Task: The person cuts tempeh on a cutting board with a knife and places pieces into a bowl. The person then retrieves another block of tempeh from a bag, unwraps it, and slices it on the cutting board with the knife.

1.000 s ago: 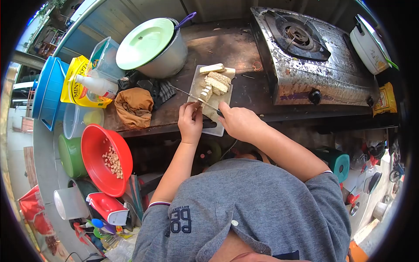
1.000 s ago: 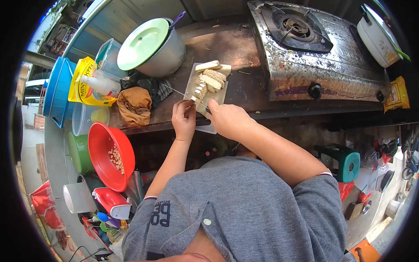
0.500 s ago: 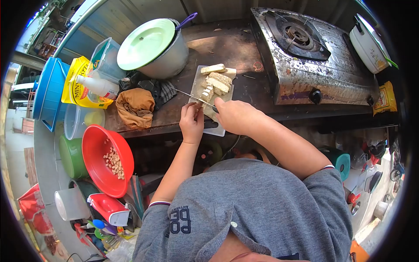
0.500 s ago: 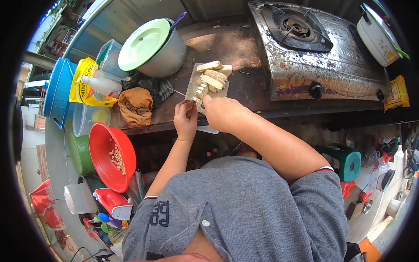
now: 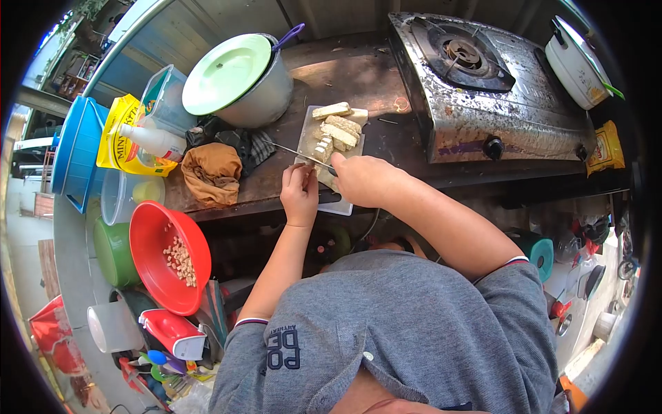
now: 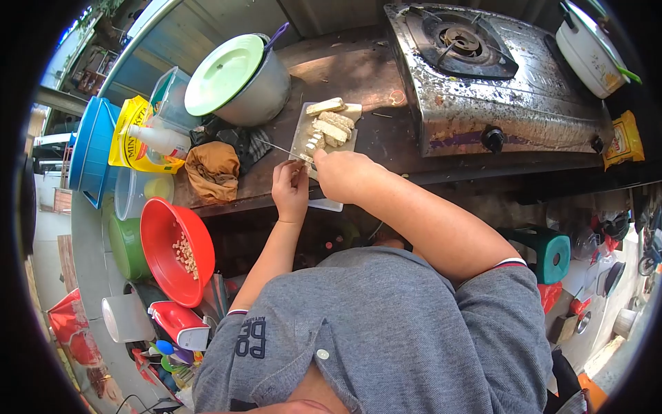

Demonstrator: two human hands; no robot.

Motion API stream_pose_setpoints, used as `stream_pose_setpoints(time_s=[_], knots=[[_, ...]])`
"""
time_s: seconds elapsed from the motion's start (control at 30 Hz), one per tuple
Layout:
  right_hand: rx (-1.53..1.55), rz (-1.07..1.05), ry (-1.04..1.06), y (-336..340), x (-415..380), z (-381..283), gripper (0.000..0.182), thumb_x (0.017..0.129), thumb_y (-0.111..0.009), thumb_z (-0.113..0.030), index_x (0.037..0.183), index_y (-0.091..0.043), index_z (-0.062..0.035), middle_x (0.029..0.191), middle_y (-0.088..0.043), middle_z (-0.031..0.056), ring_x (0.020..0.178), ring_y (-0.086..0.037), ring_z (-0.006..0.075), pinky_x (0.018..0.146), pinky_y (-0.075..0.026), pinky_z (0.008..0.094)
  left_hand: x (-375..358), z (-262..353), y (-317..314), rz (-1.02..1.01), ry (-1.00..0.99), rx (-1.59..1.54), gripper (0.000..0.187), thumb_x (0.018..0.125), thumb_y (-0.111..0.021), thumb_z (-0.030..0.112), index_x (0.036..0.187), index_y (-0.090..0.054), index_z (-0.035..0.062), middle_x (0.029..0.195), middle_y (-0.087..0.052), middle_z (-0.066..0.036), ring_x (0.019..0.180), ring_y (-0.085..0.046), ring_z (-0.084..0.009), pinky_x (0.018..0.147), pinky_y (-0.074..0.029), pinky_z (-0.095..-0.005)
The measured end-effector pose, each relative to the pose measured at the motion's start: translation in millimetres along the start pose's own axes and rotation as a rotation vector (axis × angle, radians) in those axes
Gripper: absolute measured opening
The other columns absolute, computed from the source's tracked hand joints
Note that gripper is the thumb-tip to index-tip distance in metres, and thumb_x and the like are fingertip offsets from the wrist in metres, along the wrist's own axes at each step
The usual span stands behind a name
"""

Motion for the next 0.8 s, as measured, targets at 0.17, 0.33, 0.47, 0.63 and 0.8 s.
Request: stream_pose_setpoints(time_s=[0.17,0.33,0.47,0.63,0.8], knots=[[-0.033,-0.023,0.004,-8.2,7.7,1.5,0.030,0.084,-0.051,-0.010,0.112,-0.050,0.0033,0.094,-0.067,0.0241,0.090,-0.066,0.0376,0.077,-0.052,0.0469,-1.9,-2.0,-2.4,-0.018,0.010,0.006,0.010,0.083,-0.066,0.001,0.093,-0.064,0.0026,0.097,-0.061,-0.010,0.073,-0.063,-0.0201,0.065,-0.053,-0.0283],[0.006,0.015,0.051,-17.9,4.9,11.3,0.027,0.089,-0.051,-0.016,0.107,-0.048,0.0027,0.090,-0.067,0.0249,0.086,-0.066,0.0395,0.074,-0.052,0.0482,1.5,5.9,2.3,0.017,-0.049,0.033,0.010,0.083,-0.065,0.001,0.093,-0.063,0.0020,0.097,-0.060,-0.010,0.073,-0.063,-0.0196,0.065,-0.053,-0.0280],[0.060,0.067,0.023,-38.0,4.3,27.8,0.027,0.092,-0.051,-0.023,0.102,-0.044,0.0012,0.086,-0.066,0.0261,0.084,-0.065,0.0417,0.072,-0.051,0.0502,-0.9,-1.9,1.1,0.005,-0.008,-0.044,0.013,0.082,-0.065,-0.001,0.095,-0.062,0.0020,0.098,-0.059,-0.010,0.074,-0.063,-0.0184,0.064,-0.053,-0.0274],[0.112,0.145,-0.002,-42.9,5.9,33.6,0.028,0.092,-0.052,-0.024,0.102,-0.044,0.0012,0.083,-0.065,0.0261,0.081,-0.064,0.0430,0.072,-0.050,0.0514,-4.0,-6.1,-1.4,0.013,-0.009,-0.068,0.016,0.082,-0.065,-0.002,0.097,-0.062,0.0023,0.099,-0.058,-0.010,0.075,-0.063,-0.0177,0.063,-0.053,-0.0266],[0.154,0.246,0.096,-43.2,14.6,39.5,0.029,0.091,-0.053,-0.025,0.102,-0.044,0.0010,0.081,-0.065,0.0258,0.079,-0.064,0.0440,0.071,-0.050,0.0517,-1.8,2.1,4.1,0.017,0.034,-0.174,0.019,0.083,-0.063,-0.002,0.101,-0.062,0.0023,0.100,-0.058,-0.010,0.080,-0.063,-0.0173,0.066,-0.056,-0.0263]])
Point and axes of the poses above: each hand's wrist, its own x-axis towards the middle knuckle, its own y-axis out of the back of the hand, z = x × y, the point moved 8 cm from there along x, towards the middle knuckle
